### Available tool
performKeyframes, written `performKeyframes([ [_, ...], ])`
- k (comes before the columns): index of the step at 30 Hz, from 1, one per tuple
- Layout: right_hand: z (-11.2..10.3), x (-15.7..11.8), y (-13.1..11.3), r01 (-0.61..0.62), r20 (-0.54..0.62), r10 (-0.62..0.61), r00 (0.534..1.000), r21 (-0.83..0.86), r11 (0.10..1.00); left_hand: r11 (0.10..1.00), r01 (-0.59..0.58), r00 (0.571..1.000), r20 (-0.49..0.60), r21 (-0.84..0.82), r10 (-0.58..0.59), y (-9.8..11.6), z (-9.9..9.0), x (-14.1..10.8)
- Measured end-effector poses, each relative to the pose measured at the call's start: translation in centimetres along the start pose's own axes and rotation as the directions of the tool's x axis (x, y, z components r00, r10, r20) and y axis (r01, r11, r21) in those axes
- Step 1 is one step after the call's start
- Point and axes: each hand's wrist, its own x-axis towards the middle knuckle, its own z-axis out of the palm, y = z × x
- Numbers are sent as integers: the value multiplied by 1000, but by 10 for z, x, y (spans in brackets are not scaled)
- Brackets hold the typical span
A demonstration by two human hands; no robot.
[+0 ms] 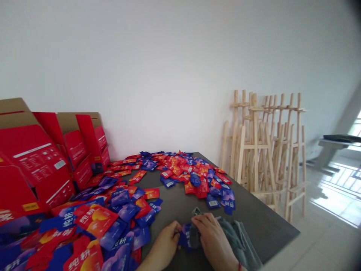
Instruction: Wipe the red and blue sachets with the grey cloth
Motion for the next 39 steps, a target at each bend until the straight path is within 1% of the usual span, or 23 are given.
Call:
performKeyframes([
  [2,12,2,-15,98,-10,-98,995,11,995,998,-62,998,-22,33,63,0,-1,-1],
  [4,24,2,-22,151,-6,-151,989,0,989,996,-64,998,-26,57,65,1,-2,-3],
  [6,29,-1,-20,166,4,-166,986,-9,986,997,-43,999,-13,69,44,2,-3,-4],
  [9,24,-6,-8,162,31,-162,986,-7,987,997,-32,999,10,75,31,5,-3,-5],
  [12,11,-12,8,124,68,-124,990,4,992,996,-8,1000,9,94,7,9,-3,-6],
  [15,1,-19,30,32,71,-31,997,-9,999,995,26,1000,6,92,-27,10,-3,-6],
  [18,-10,-27,48,-69,56,72,996,-54,996,996,59,998,3,68,-59,5,-1,-3],
  [20,-15,-31,51,-109,42,112,993,-69,992,996,79,997,-16,29,-78,-1,1,1],
  [21,-15,-33,49,-99,40,102,994,-64,993,996,89,996,-29,8,-89,-4,3,3],
  [22,-14,-34,44,-61,44,63,997,-51,997,996,94,995,-39,-10,-94,-7,4,5],
  [24,-5,-36,32,76,46,-76,996,-9,997,996,81,995,-49,-28,-82,-10,5,7],
  [26,8,-37,19,211,-1,-211,977,18,977,998,53,998,-44,-26,-54,-11,5,7],
  [27,14,-37,14,254,-31,-254,967,16,967,999,44,998,-39,-22,-45,-10,4,6],
  [28,18,-36,11,268,-46,-267,963,15,963,999,44,998,-34,-16,-45,-8,3,5],
  [29,20,-36,9,260,-49,-259,965,16,966,999,52,998,-30,-10,-52,-7,2,4],
  [31,16,-35,11,199,-1,-199,980,34,979,998,67,997,-23,-1,-67,-4,1,2],
  [35,-6,-33,27,43,113,-52,992,79,996,998,66,998,-11,1,-66,-3,1,2],
  [37,-15,-32,38,-40,114,31,993,74,996,998,64,998,-17,6,-64,-3,2,2],
  [39,-20,-32,48,-118,88,113,990,58,991,998,61,998,-25,6,-61,-3,2,2],
])
